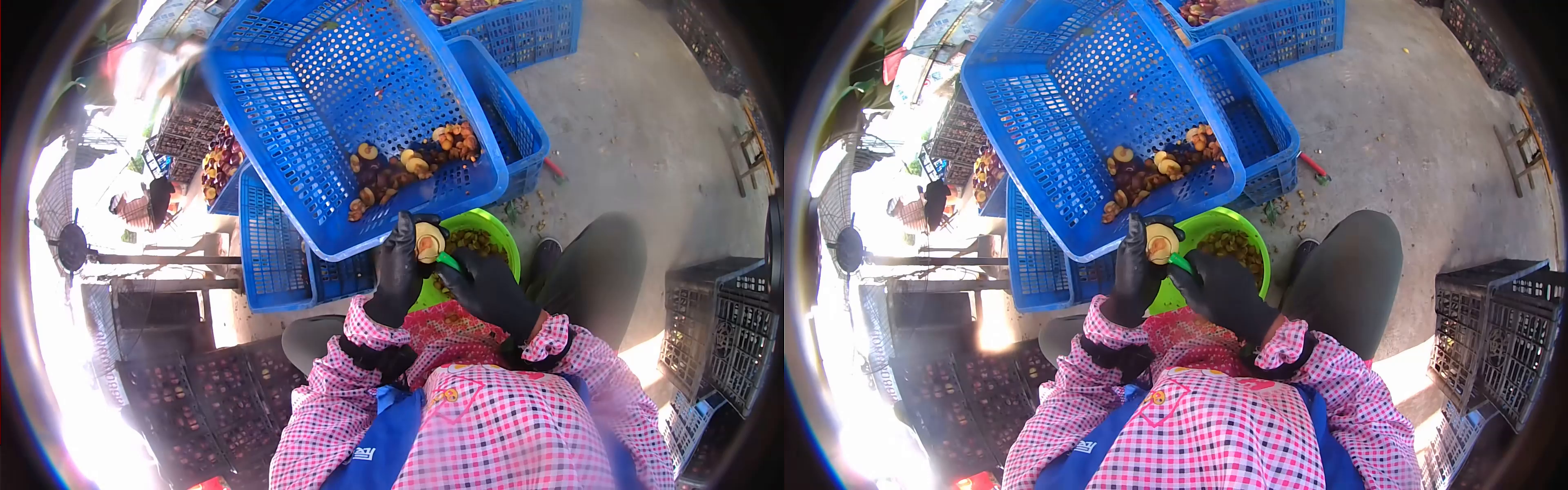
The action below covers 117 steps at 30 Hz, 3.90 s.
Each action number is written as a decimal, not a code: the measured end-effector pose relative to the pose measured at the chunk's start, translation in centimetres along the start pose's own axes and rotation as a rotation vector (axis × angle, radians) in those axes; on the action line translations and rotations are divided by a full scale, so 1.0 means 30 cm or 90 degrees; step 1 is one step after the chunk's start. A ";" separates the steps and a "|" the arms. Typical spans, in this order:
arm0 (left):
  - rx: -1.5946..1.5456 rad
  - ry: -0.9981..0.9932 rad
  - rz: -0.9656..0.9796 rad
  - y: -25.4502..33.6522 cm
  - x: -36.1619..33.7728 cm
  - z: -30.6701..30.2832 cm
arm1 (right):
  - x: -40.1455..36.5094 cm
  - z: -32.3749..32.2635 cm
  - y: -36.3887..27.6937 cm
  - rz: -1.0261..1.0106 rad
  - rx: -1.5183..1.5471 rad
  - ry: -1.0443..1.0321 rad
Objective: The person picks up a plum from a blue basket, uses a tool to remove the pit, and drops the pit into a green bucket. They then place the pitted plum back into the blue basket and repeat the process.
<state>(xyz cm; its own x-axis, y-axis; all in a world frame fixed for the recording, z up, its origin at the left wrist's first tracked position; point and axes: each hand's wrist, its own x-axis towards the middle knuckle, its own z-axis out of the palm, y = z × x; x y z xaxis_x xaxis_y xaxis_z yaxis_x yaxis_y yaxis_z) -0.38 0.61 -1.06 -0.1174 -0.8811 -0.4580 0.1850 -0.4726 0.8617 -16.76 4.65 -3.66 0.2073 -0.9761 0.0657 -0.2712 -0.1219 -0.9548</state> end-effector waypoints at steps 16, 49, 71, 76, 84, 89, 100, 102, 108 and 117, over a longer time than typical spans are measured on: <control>0.058 -0.083 0.229 0.014 0.011 0.074 | 0.012 -0.091 -0.051 0.288 0.523 -0.374; 0.764 -0.355 -0.037 0.126 0.783 -0.219 | 0.024 -0.089 0.000 0.113 0.120 -0.178; -0.096 0.008 0.016 -0.122 0.019 0.013 | 0.012 -0.032 0.013 0.052 0.011 0.106; 0.002 0.052 0.056 -0.070 0.005 -0.036 | -0.015 -0.030 0.005 -0.025 -0.060 0.015; 0.054 0.014 0.001 -0.052 -0.007 -0.012 | -0.008 -0.032 0.013 -0.025 -0.069 -0.026; 0.186 -0.012 0.001 0.004 -0.015 0.005 | 0.006 -0.028 0.038 0.024 0.025 -0.122; 0.249 -0.086 0.352 0.011 0.020 0.062 | -0.009 -0.104 -0.022 0.414 0.807 -0.473; 0.170 -0.072 0.214 0.022 0.024 0.069 | -0.009 -0.106 -0.046 0.493 0.925 -0.465; 0.230 0.106 0.032 0.109 -0.013 0.054 | 0.012 -0.078 -0.044 0.282 0.541 -0.460; 1.092 0.544 0.432 0.517 -0.081 -0.418 | 0.011 -0.054 0.002 0.030 0.105 -0.266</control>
<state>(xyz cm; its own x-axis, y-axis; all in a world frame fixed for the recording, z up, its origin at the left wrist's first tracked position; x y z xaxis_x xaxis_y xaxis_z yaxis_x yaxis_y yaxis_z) 15.00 -4.79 10.68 0.0518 -0.8972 0.4386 -0.9952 -0.0831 -0.0524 -18.23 4.02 -3.23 0.5696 -0.8189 -0.0697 -0.1434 -0.0155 -0.9895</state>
